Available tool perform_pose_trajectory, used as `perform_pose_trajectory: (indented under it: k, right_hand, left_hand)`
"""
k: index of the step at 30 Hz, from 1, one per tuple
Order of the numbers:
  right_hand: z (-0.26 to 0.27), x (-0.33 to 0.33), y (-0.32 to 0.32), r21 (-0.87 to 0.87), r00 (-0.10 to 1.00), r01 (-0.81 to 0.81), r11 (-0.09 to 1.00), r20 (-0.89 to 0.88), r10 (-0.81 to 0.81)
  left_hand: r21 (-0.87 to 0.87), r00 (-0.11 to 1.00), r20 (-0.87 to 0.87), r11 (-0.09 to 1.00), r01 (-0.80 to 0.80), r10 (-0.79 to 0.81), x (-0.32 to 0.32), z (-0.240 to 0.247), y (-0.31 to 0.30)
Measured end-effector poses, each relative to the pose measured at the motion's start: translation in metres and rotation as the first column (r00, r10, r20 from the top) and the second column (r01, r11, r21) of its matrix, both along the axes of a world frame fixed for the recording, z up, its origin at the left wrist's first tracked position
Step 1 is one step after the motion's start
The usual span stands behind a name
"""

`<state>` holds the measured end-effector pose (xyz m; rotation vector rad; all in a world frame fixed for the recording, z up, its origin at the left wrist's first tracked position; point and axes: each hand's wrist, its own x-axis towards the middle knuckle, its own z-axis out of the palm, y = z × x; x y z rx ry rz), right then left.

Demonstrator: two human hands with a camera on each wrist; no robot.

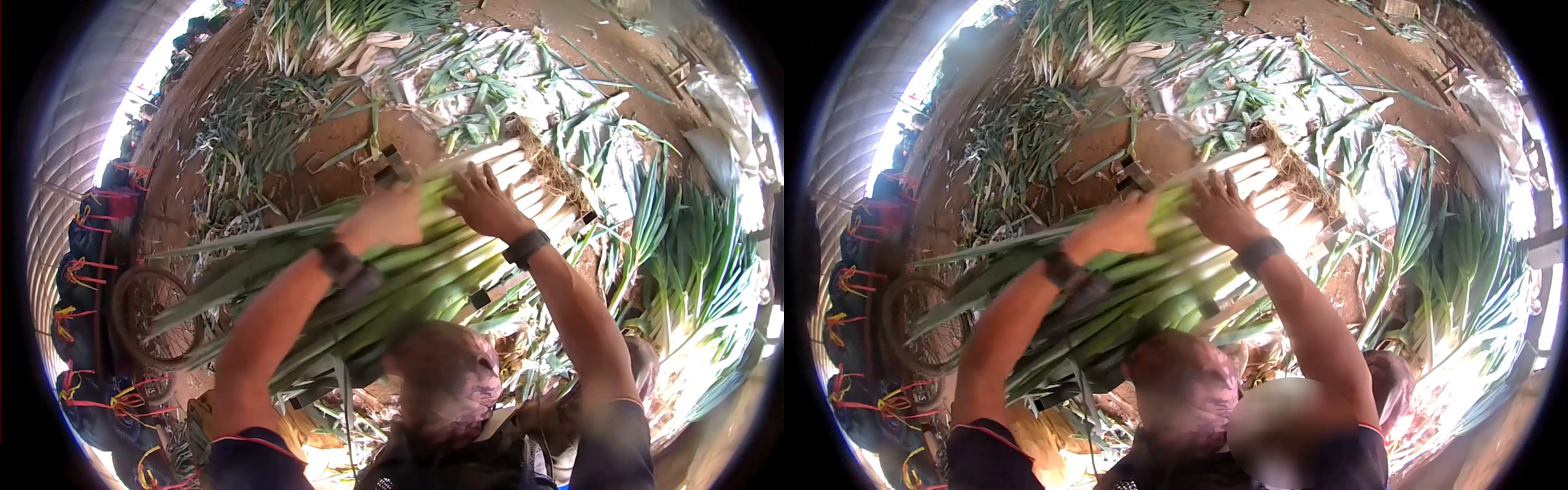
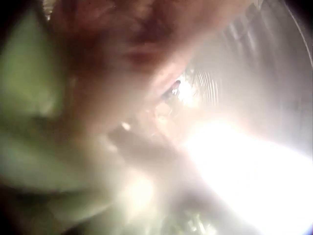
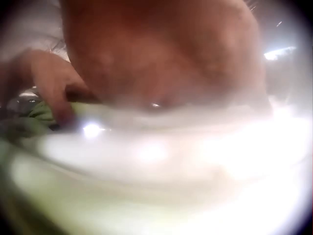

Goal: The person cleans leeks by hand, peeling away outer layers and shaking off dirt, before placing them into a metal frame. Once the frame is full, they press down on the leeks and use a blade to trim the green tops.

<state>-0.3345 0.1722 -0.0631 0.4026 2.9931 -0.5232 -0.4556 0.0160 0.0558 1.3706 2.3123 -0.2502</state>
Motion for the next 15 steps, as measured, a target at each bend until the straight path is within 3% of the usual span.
perform_pose_trajectory:
  k: [1, 3, 4, 5, 8, 11, 12, 15]
  right_hand:
    - [0.001, 0.006, -0.006, -0.01, 0.999, 0.041, 0.999, -0.031, -0.042]
    - [0.021, 0.011, -0.01, 0.005, 0.999, 0.004, 1.0, 0.049, -0.004]
    - [0.033, 0.012, -0.012, -0.164, 0.992, 0.119, 0.979, 0.054, -0.111]
    - [0.037, 0.012, -0.012, -0.17, 0.993, 0.116, 0.979, 0.057, -0.108]
    - [0.041, 0.02, -0.01, -0.172, 0.997, 0.059, 0.983, 0.063, -0.049]
    - [0.039, 0.025, -0.011, -0.154, 0.998, 0.041, 0.987, 0.06, -0.032]
    - [0.037, 0.018, -0.012, -0.156, 0.998, 0.031, 0.987, 0.06, -0.022]
    - [0.038, 0.001, -0.011, -0.146, 0.995, 0.066, 0.987, 0.081, -0.055]
  left_hand:
    - [-0.118, 0.946, 0.319, 0.988, 0.097, -0.055, -0.013, 0.023, -0.009]
    - [-0.274, 0.994, 0.111, 0.961, 0.036, -0.005, -0.027, 0.056, -0.052]
    - [-0.319, 0.962, 0.192, 0.939, -0.124, 0.193, -0.032, 0.065, -0.076]
    - [-0.373, 0.89, 0.256, 0.888, -0.269, 0.377, -0.033, 0.071, -0.096]
    - [-0.168, 0.988, 0.03, 0.975, -0.145, 0.152, 0.011, 0.038, -0.153]
    - [-0.103, 0.955, 0.067, 0.954, -0.28, 0.288, 0.025, 0.035, -0.151]
    - [-0.007, 0.958, 0.058, 0.96, -0.281, 0.281, 0.017, 0.025, -0.155]
    - [0.065, 0.963, 0.081, 0.963, -0.263, 0.258, -0.011, 0.009, -0.16]
